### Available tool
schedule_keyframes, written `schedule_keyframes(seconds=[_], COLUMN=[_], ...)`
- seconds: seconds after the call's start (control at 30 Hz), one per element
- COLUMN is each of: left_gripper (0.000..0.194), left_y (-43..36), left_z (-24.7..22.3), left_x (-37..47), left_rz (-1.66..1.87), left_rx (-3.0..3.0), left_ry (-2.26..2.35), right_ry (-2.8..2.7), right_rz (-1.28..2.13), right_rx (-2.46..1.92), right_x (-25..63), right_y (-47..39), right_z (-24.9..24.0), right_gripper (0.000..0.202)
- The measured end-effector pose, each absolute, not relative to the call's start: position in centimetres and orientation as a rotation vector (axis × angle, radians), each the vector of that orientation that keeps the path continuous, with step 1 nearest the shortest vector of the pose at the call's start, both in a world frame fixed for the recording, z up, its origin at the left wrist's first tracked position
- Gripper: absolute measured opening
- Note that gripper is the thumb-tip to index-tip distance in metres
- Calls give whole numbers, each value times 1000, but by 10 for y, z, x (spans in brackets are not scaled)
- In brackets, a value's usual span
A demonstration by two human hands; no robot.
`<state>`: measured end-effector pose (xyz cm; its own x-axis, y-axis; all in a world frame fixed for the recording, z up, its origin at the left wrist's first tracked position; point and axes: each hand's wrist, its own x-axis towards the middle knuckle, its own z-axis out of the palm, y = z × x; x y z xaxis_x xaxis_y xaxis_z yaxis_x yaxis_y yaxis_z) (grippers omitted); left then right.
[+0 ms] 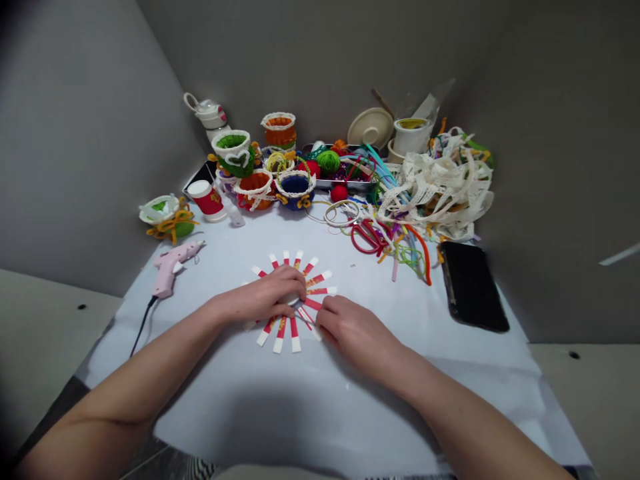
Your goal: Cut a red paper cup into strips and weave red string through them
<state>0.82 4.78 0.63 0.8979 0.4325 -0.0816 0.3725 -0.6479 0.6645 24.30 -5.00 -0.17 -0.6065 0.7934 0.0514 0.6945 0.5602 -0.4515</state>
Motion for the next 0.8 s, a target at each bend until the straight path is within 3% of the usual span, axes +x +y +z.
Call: schedule_keyframes(seconds=[0.4, 0.8], left_gripper=[19, 21], left_y=[49, 49], left_z=[8, 8], left_x=[7, 6], left_rz=[67, 78], left_rx=[2296, 2283], left_ry=[479, 485], right_ry=[-2890, -2499], right_rz=[485, 435], right_rx=[-1113, -1442], right_x=[234, 251], right_y=[-70, -41], right_z=[8, -11], right_gripper=[23, 18])
